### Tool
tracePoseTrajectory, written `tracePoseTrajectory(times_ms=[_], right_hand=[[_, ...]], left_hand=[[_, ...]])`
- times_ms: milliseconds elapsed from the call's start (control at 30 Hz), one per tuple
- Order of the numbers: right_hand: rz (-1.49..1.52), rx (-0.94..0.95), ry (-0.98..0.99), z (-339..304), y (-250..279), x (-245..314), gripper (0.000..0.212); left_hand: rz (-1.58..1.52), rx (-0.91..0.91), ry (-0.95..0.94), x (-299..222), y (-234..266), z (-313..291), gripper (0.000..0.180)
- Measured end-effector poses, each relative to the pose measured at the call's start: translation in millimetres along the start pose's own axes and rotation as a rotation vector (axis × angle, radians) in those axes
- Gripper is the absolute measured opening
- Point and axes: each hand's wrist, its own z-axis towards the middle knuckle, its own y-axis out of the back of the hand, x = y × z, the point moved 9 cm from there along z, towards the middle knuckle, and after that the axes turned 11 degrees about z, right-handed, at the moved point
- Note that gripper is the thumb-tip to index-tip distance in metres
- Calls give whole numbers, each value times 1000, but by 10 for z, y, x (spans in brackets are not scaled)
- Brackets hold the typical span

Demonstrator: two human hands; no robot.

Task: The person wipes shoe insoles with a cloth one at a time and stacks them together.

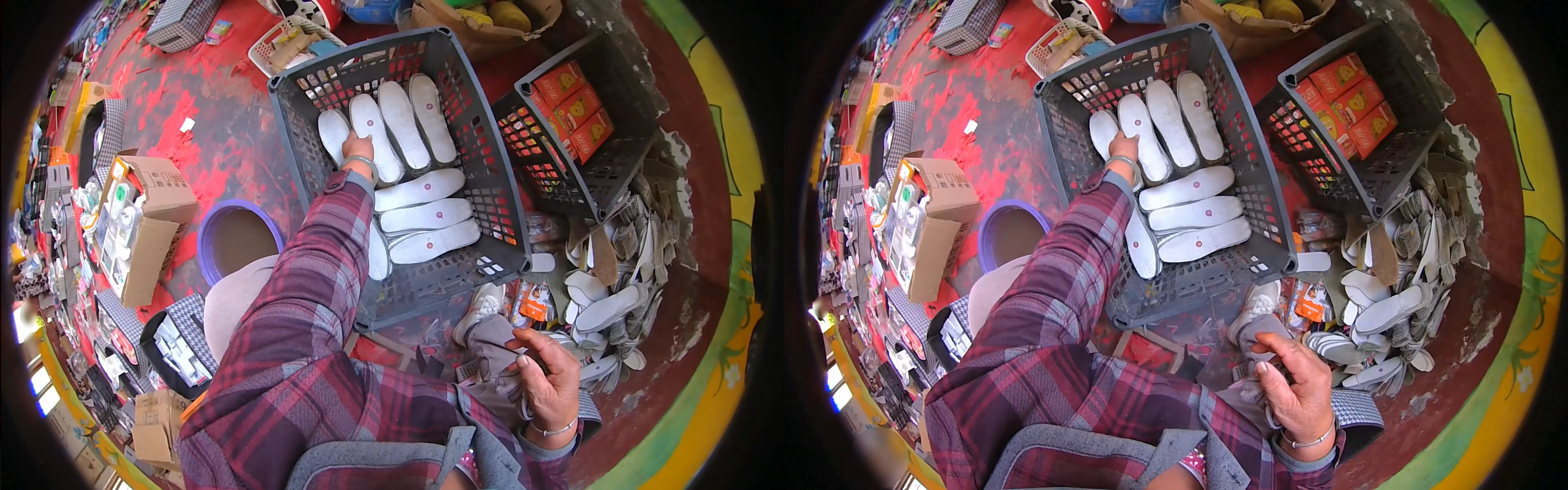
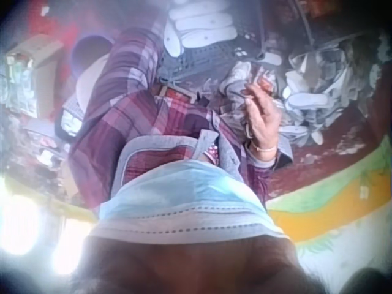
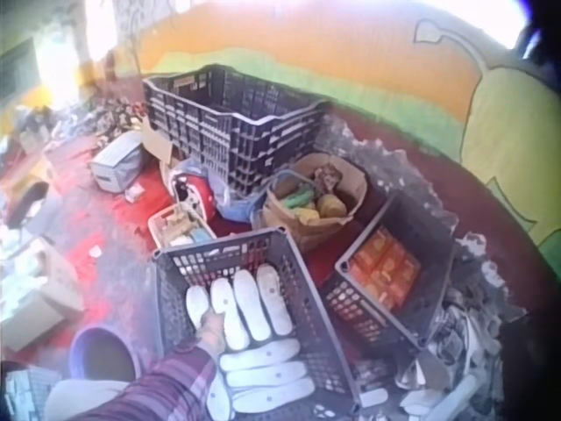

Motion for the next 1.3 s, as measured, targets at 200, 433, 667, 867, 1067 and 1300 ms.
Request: tracePoseTrajectory(times_ms=[200,433,667,867,1067,1300], right_hand=[[-44,27,12,-29,-13,20,26],[-106,-31,144,-223,-36,76,25],[296,-36,116,-319,207,-17,19],[647,-4,270,-542,474,51,23],[879,-157,406,-719,1064,-160,20],[860,-685,266,-1050,2647,-1766,28]], left_hand=[[94,-72,-58,14,53,14,46],[380,-15,-44,-312,-132,76,45],[145,-353,-111,-515,251,-182,38],[-449,-66,-406,-1709,684,-1054,34],[-683,341,-739,-2743,1277,-2837,23],[-541,593,-834,-2215,1849,-4259,31]])
